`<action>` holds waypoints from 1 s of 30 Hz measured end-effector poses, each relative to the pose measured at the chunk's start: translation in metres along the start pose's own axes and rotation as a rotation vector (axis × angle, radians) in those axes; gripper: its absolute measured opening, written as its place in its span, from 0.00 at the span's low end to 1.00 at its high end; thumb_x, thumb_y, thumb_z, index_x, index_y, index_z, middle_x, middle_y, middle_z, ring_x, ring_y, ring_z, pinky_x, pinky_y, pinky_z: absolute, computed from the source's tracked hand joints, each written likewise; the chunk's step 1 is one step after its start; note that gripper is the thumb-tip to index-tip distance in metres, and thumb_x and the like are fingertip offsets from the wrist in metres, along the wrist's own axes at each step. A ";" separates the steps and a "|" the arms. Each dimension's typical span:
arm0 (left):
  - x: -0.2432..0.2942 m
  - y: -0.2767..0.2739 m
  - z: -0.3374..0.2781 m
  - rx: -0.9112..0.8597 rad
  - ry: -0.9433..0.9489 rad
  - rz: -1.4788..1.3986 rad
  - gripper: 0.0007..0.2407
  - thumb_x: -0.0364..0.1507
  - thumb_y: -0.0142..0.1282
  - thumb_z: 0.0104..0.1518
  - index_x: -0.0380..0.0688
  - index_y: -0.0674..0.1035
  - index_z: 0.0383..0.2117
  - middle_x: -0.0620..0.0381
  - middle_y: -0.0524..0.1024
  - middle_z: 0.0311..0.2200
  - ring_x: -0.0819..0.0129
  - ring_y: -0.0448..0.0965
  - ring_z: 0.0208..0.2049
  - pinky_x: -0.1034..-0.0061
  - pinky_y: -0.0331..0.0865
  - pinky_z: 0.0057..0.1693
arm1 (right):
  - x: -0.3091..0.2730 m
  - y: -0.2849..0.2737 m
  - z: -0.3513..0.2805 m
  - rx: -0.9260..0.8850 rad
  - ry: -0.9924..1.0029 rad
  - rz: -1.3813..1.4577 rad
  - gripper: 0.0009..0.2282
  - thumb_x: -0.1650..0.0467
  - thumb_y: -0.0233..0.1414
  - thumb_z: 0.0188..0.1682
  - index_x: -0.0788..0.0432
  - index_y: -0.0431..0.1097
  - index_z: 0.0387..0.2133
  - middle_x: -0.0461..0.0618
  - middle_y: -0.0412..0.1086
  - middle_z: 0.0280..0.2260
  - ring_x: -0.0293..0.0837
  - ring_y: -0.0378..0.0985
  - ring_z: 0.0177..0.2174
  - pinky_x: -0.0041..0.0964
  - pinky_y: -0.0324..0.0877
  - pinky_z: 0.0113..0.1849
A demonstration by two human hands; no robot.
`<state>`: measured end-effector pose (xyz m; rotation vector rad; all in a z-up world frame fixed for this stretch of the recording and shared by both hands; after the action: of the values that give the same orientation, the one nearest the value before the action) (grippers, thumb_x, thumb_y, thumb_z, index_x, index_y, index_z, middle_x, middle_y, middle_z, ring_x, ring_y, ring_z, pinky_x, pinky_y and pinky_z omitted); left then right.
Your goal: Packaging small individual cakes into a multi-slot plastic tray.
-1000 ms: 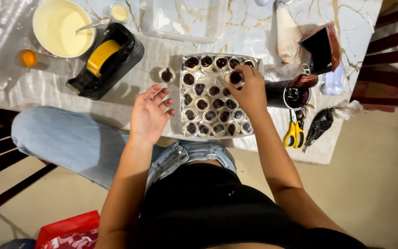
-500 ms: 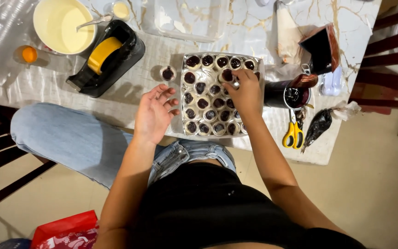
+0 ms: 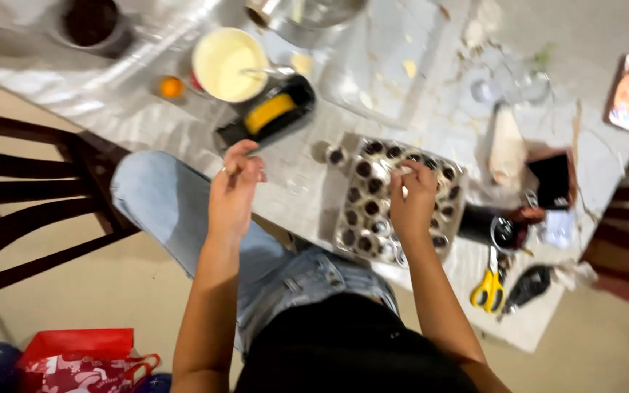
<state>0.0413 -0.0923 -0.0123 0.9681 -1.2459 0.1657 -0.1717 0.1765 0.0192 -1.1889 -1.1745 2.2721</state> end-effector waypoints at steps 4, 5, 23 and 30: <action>0.081 -0.008 -0.004 0.053 0.267 0.316 0.09 0.22 0.55 0.66 0.42 0.75 0.50 0.58 0.66 0.57 0.73 0.70 0.48 0.77 0.68 0.51 | -0.059 0.008 0.033 -0.013 -0.135 0.148 0.07 0.77 0.53 0.53 0.66 0.69 0.44 0.62 0.66 0.54 0.58 0.68 0.54 0.49 0.66 0.54; 0.098 -0.015 -0.012 0.168 0.362 0.452 0.13 0.19 0.56 0.64 0.42 0.73 0.54 0.57 0.66 0.59 0.72 0.70 0.49 0.79 0.69 0.52 | -0.068 0.013 0.042 -0.031 -0.186 0.159 0.11 0.77 0.53 0.52 0.66 0.69 0.48 0.62 0.65 0.54 0.59 0.66 0.54 0.50 0.64 0.54; 0.165 -0.191 0.116 0.329 0.264 1.325 0.12 0.28 0.62 0.59 0.46 0.80 0.48 0.44 0.72 0.52 0.44 0.70 0.54 0.56 0.67 0.59 | -0.260 0.316 0.240 -0.332 -0.572 -0.085 0.17 0.81 0.51 0.44 0.71 0.67 0.50 0.70 0.62 0.54 0.68 0.64 0.54 0.54 0.62 0.56; 0.122 -0.222 0.171 0.329 0.077 1.570 0.27 0.31 0.67 0.46 0.42 0.73 0.56 0.36 0.69 0.52 0.35 0.68 0.51 0.49 0.66 0.53 | -0.224 0.357 0.292 -0.325 -0.291 -0.169 0.28 0.80 0.50 0.44 0.73 0.55 0.62 0.75 0.50 0.64 0.72 0.55 0.62 0.52 0.56 0.62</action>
<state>0.0933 -0.3932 -0.0265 0.0236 -1.6755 1.6329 -0.2375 -0.3274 -0.0508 -0.8341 -1.7357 2.2343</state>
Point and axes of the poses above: each hand's wrist, its own z-axis towards the middle knuckle, its own y-axis out of the palm, x = y × z, the point moved 3 cm from there along z, towards the middle knuckle
